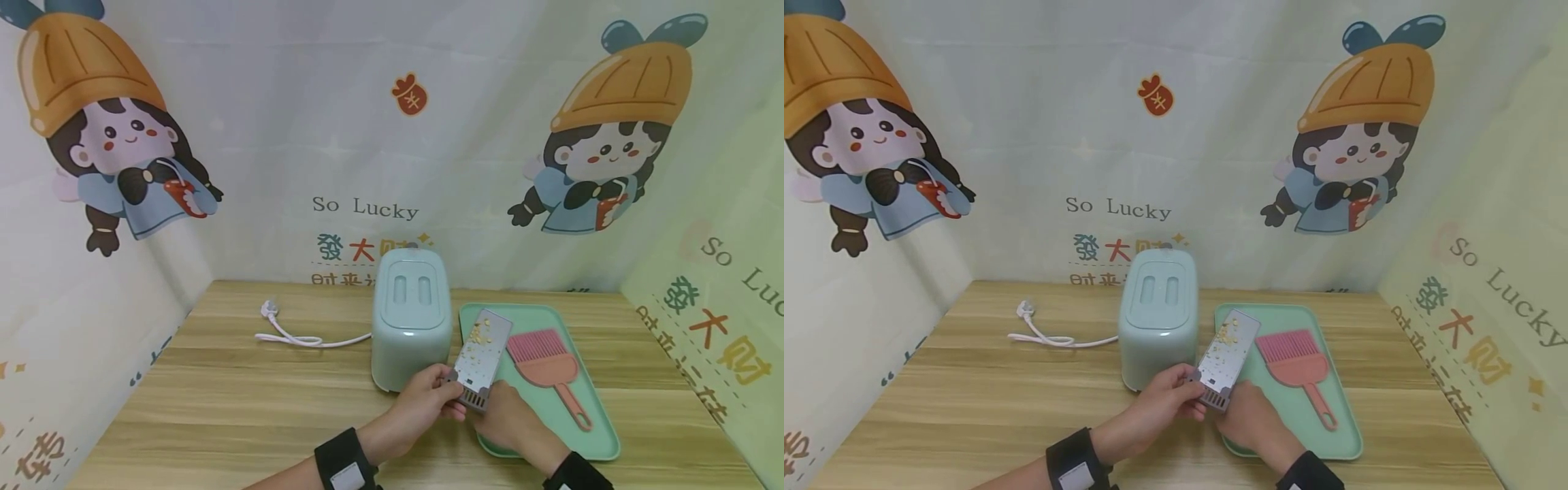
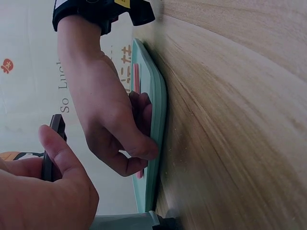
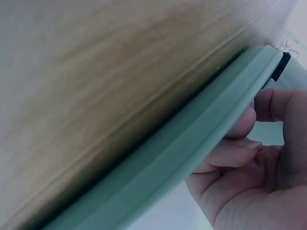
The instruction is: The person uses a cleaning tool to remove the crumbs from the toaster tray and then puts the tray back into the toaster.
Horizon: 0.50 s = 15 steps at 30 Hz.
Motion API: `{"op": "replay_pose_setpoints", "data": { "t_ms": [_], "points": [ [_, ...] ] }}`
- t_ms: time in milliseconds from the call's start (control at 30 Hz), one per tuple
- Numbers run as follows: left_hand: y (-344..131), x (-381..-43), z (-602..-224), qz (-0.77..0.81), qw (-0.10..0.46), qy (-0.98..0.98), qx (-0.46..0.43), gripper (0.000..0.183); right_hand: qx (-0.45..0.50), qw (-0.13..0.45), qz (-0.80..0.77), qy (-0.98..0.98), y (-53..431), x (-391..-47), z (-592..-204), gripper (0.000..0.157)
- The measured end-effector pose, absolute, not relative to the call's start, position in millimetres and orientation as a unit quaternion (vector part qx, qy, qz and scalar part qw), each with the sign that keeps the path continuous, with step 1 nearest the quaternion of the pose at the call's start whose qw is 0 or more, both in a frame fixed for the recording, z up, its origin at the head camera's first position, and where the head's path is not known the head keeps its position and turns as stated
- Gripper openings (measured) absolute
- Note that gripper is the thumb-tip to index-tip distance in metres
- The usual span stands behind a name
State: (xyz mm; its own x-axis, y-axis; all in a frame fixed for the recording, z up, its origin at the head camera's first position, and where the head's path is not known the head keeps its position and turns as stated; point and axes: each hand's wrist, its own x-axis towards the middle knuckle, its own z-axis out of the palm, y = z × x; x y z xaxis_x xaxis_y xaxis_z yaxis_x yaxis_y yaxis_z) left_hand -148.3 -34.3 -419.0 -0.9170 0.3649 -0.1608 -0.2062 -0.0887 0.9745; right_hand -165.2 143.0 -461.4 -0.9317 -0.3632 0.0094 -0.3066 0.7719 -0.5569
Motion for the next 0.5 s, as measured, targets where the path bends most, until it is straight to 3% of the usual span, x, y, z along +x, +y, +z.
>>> {"op": "replay_pose_setpoints", "data": {
  "t_ms": [233,433,500],
  "points": [
    [-35,-147,-419,0.738,0.193,0.644,0.058,0.022,-0.171,0.038,-0.261,0.949,146,-163,-456,0.029],
    [-35,-148,-418,0.729,0.195,0.654,0.058,0.022,-0.129,0.018,-0.218,0.967,181,-168,-434,0.007],
    [-36,-148,-418,0.727,0.196,0.656,0.058,0.021,-0.119,0.013,-0.207,0.971,201,-170,-426,0.013]
  ]
}}
